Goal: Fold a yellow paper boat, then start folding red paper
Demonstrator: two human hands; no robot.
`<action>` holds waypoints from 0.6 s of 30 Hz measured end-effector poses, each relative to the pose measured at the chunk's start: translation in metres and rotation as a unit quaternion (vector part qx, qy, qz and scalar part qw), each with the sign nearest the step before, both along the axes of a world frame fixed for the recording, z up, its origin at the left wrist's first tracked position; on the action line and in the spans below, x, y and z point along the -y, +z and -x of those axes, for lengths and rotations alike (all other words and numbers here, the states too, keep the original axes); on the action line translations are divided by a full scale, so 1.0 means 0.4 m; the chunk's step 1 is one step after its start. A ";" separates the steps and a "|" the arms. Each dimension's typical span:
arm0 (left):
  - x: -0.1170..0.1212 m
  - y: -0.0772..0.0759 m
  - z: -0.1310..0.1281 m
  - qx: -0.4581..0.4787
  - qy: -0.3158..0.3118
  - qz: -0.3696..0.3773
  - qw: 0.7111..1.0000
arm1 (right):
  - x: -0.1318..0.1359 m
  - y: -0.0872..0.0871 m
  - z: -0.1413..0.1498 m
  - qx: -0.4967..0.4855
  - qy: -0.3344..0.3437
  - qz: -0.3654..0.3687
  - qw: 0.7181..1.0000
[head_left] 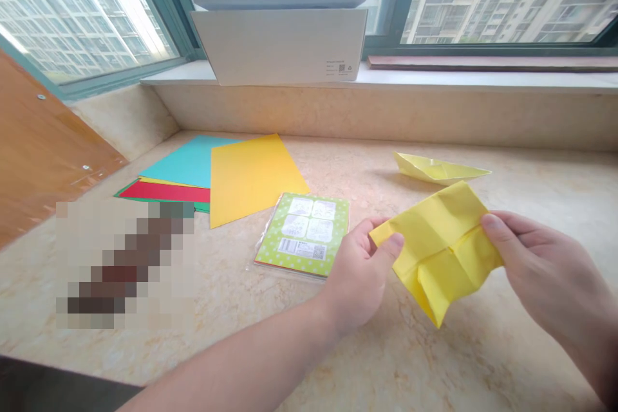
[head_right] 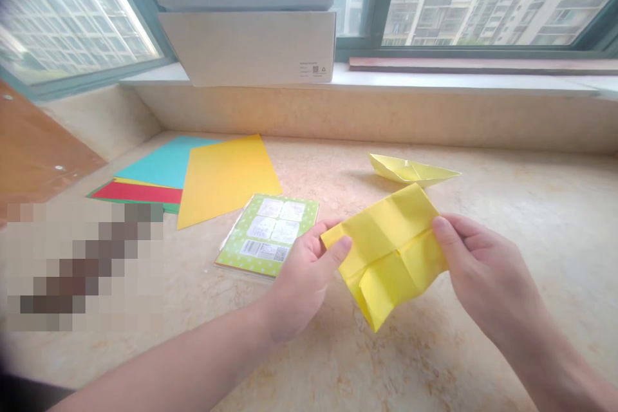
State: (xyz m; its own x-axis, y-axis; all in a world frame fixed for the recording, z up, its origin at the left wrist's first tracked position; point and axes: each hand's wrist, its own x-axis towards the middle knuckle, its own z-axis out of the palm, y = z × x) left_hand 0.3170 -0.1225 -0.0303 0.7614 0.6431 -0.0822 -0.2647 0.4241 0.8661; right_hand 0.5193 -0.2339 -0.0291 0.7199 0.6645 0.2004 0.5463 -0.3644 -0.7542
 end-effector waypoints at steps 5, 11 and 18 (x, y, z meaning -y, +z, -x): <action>0.006 0.005 0.001 -0.027 0.003 -0.014 1.000 | -0.003 0.017 0.051 0.095 -0.028 -0.035 0.994; 0.028 -0.004 0.000 -0.021 -0.046 -0.090 0.995 | 0.009 0.011 0.070 0.165 -0.021 -0.055 0.985; 0.027 0.007 0.008 0.020 -0.066 -0.091 0.993 | 0.006 0.010 0.012 0.051 -0.030 -0.013 0.998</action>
State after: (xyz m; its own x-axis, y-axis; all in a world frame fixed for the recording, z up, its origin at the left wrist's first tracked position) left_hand 0.3137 -0.1331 -0.0273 0.8401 0.5393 0.0583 -0.2532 0.2948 0.9214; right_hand 0.5146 -0.2361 -0.0252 0.7337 0.6139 0.2913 0.5979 -0.3796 -0.7060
